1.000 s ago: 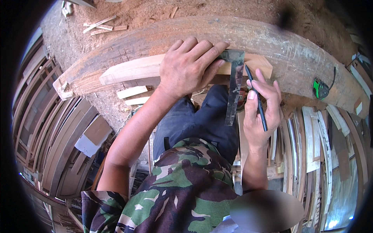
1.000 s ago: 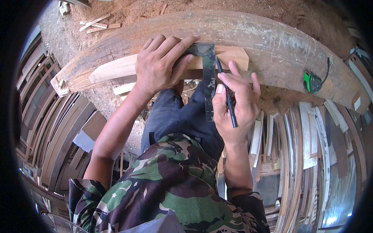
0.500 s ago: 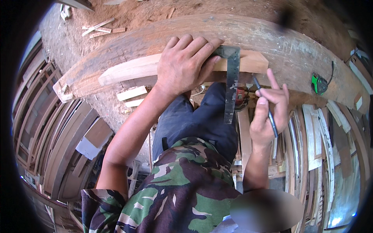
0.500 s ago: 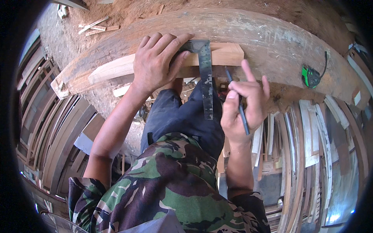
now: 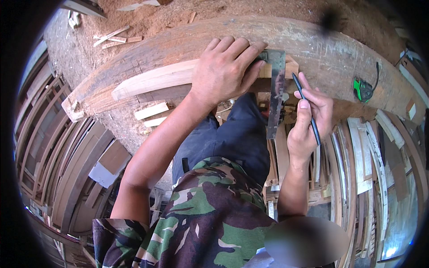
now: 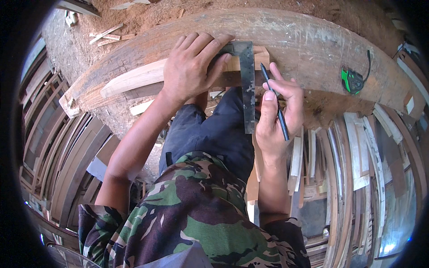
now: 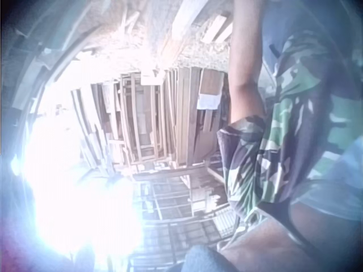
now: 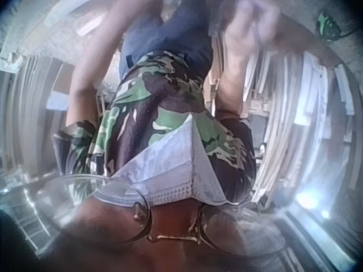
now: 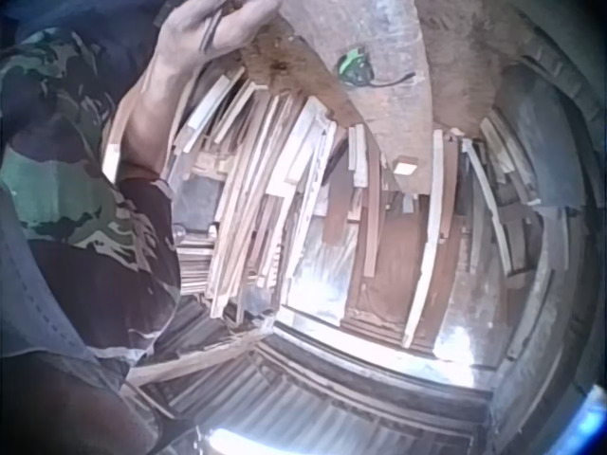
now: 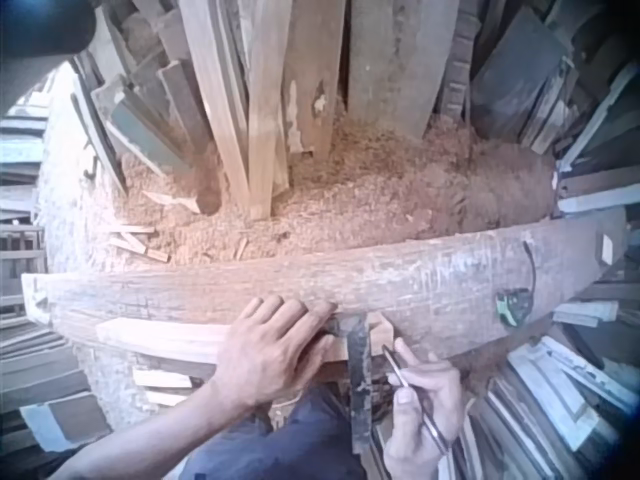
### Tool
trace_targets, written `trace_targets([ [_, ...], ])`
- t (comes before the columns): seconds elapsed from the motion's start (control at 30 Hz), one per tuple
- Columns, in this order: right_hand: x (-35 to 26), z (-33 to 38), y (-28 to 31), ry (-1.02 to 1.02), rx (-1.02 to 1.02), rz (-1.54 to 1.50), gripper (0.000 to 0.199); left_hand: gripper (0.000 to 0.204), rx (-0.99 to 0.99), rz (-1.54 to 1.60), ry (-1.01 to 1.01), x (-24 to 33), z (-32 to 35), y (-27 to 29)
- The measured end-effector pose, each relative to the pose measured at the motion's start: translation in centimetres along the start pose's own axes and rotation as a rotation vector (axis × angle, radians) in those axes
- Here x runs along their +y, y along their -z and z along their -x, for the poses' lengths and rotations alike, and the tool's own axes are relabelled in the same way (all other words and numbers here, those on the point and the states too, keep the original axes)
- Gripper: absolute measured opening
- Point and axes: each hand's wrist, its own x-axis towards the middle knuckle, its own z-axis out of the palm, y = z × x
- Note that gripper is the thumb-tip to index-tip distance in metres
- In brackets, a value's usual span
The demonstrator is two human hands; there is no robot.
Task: The person marks guide lines on wooden planks using a square ruler and a pen. They position the ruler against the wood edges to draw straight lines on multiple pieces of wood.
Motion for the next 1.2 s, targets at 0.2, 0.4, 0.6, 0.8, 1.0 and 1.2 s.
trace_targets([
  [0.2,0.8,-0.1,-0.1,0.049,-0.005,0.034,0.015,0.042,0.001,-0.019,-0.011,0.0,0.0,-0.3],
  [0.4,0.8,-0.4,-0.1,0.072,-0.021,0.068,0.013,0.043,0.004,-0.029,-0.013,0.1,-0.1,-0.2],
  [0.6,0.7,-0.5,-0.1,0.052,-0.028,0.088,0.013,0.042,0.015,-0.027,-0.023,0.1,-0.2,-0.3],
  [0.8,0.5,-0.9,0.1,0.086,-0.041,0.172,0.012,0.041,-0.008,-0.048,-0.010,0.1,-0.1,-0.3],
  [1.0,0.1,-1.1,0.2,0.124,-0.060,0.240,0.010,0.040,-0.014,-0.061,-0.018,0.1,-0.1,-0.3],
  [1.2,0.1,-0.4,1.2,0.136,-0.115,0.294,0.008,0.040,-0.016,-0.065,-0.020,0.1,-0.1,-0.2],
])
